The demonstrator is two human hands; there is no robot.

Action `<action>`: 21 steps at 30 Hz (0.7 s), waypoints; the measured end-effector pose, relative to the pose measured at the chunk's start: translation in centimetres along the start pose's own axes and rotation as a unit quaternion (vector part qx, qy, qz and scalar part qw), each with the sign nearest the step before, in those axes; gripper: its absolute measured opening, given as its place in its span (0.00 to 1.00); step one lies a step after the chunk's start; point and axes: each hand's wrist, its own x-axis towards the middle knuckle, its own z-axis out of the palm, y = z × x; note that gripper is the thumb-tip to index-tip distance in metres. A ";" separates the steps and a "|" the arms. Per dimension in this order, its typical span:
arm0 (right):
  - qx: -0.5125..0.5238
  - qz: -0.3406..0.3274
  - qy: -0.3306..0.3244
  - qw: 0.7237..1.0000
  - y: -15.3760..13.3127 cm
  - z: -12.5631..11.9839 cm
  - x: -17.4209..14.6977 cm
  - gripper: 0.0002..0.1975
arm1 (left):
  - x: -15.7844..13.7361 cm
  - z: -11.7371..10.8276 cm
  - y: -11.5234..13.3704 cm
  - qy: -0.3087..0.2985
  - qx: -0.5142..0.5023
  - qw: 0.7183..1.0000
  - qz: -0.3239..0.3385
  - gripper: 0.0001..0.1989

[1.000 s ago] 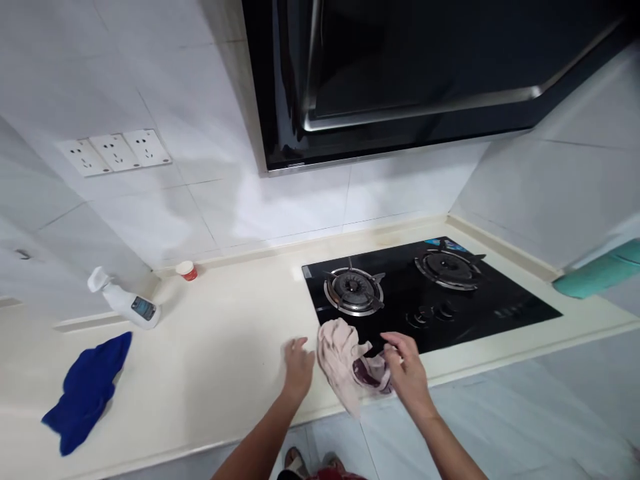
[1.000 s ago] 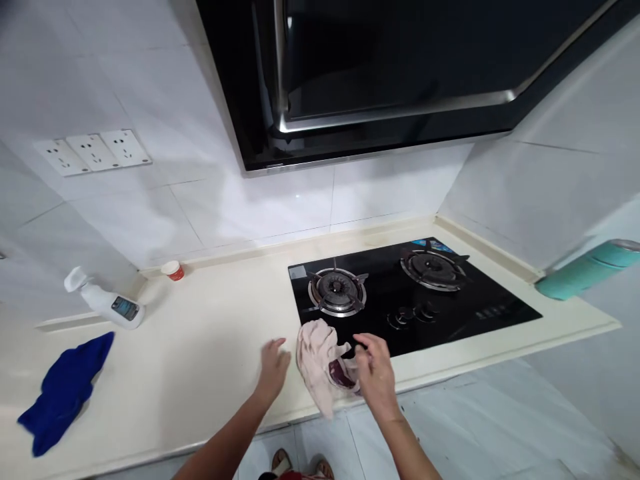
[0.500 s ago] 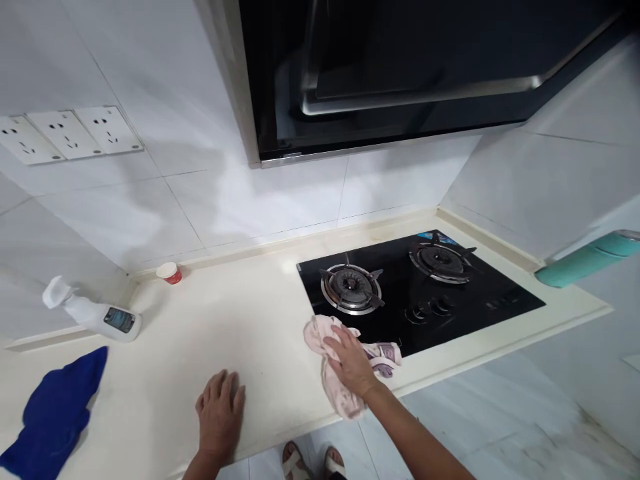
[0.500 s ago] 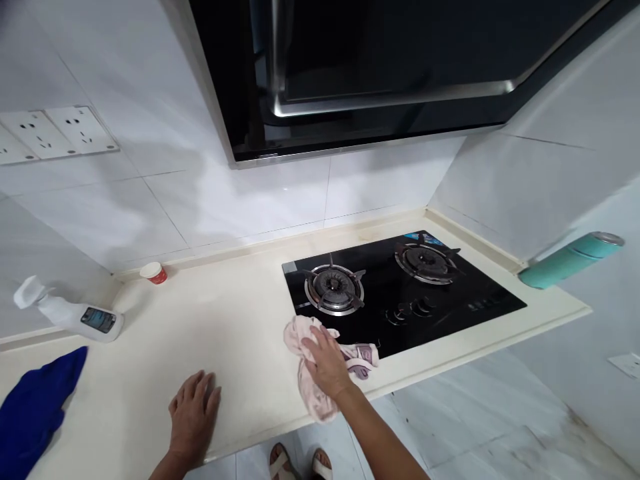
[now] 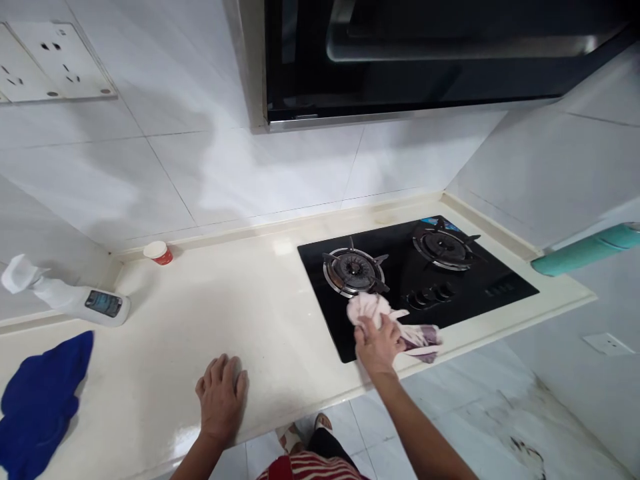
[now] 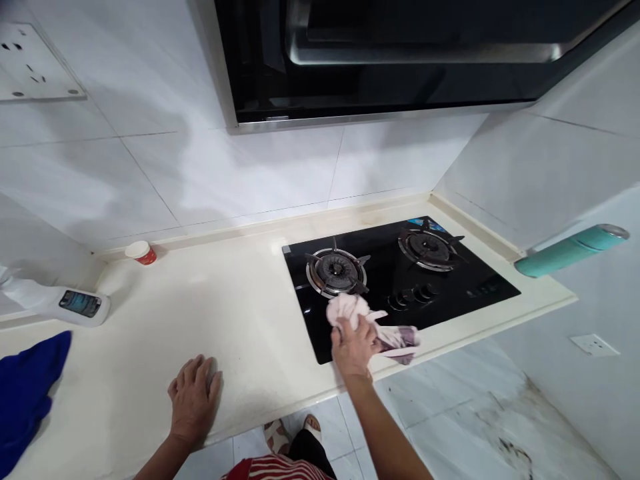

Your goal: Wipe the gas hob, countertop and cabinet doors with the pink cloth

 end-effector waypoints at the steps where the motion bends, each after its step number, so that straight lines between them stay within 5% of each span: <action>1: 0.005 -0.024 -0.026 0.999 -2.2 -0.2 -1.5 0.15 | 0.0 0.0 0.0 0.001 0.000 1.000 -0.003 0.21; 3: 0.036 -0.099 -0.139 0.985 -6.8 -1.0 -4.7 0.15 | 0.1 0.0 0.0 -0.002 -0.004 1.000 -0.008 0.21; 6: 0.120 -0.277 -0.286 0.909 -12.8 -2.3 -9.3 0.15 | 0.1 -0.1 -0.3 -0.015 -0.008 1.000 -0.009 0.22; 10: 0.176 -0.437 -0.258 0.843 -14.7 -2.3 -12.3 0.20 | 0.2 -0.4 -0.6 -0.018 -0.014 1.000 0.007 0.22; 16: 0.154 -0.290 -0.129 0.936 -4.2 -1.6 -11.2 0.16 | 0.5 -0.8 0.0 -0.026 -0.034 0.999 -0.030 0.25; 21: 0.120 -0.181 -0.047 0.975 6.2 -2.8 -6.4 0.14 | 0.7 -0.1 -0.3 -0.030 -0.031 0.998 -0.036 0.28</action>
